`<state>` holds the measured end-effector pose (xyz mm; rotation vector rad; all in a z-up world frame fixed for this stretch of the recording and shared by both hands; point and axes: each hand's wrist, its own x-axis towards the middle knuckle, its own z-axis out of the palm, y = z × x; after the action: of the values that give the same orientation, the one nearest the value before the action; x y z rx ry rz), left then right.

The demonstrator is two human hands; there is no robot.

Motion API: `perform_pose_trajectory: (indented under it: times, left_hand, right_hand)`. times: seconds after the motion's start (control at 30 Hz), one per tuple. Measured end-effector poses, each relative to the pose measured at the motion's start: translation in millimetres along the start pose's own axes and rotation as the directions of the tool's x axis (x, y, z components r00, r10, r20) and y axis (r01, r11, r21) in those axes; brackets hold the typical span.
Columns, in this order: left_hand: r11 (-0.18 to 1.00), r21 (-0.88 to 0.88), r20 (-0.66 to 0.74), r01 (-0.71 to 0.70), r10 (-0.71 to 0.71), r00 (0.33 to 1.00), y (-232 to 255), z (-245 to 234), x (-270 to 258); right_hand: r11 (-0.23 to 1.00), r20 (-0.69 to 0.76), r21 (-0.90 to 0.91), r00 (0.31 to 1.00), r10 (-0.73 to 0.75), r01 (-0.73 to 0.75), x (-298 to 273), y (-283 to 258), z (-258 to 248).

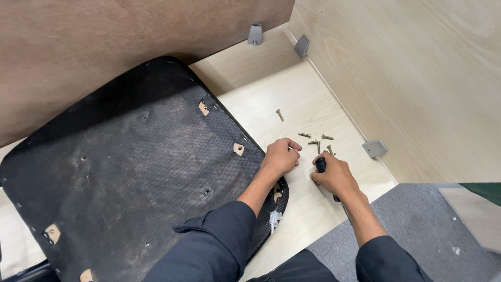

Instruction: The person uses a screwdriver to fasten screws into a black plastic frame attached to an overturned chair seat. They align the frame, insert screws, and tighten them one by one.

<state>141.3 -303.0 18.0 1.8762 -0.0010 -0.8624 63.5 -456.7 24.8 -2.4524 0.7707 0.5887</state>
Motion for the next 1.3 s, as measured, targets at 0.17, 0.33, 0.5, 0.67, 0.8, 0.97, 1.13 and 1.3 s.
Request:
perform_pose_trajectory:
  times: [0.17, 0.33, 0.5, 0.67, 0.8, 0.97, 1.13, 1.3]
  left_hand:
    - [1.0, 0.001, -0.006, -0.007, 0.007, 1.0, 1, -3, -4]
    - [0.999, 0.032, -0.028, -0.007, 0.007, 1.0, 3, -3, -6]
    - [0.999, 0.018, -0.041, -0.036, 0.037, 0.998, 1, -2, -7]
    - [0.999, 0.029, -0.053, -0.038, 0.039, 0.998, 3, -3, -11]
    - [0.996, 0.046, -0.08, -0.076, 0.079, 0.994, 7, -1, -18]
    - [0.996, 0.089, -0.066, -0.02, 0.026, 0.997, 14, -1, -26]
    - [0.996, 0.082, -0.07, -0.023, 0.029, 0.997, 15, 0, -29]
    - [0.994, 0.062, -0.092, -0.086, 0.092, 0.992, 10, 2, -23]
  right_hand:
    - [0.999, 0.01, -0.024, 0.999, -0.038, 0.039, 0, 1, 0]
    - [0.997, 0.006, -0.047, 0.998, -0.068, 0.068, 2, 4, 0]
    - [0.997, -0.004, -0.043, 0.998, -0.064, 0.063, 4, 6, 4]
    - [0.994, -0.06, -0.02, 0.992, -0.112, 0.111, 4, 10, 9]
    - [0.988, -0.141, 0.003, 0.978, -0.155, 0.157, 2, 12, 16]
    - [0.992, -0.171, 0.011, 0.977, -0.126, 0.129, -5, 15, 22]
    - [0.991, -0.233, 0.016, 0.965, -0.123, 0.131, -9, 15, 20]
    - [0.993, -0.234, 0.054, 0.968, -0.088, 0.103, -14, 14, 18]
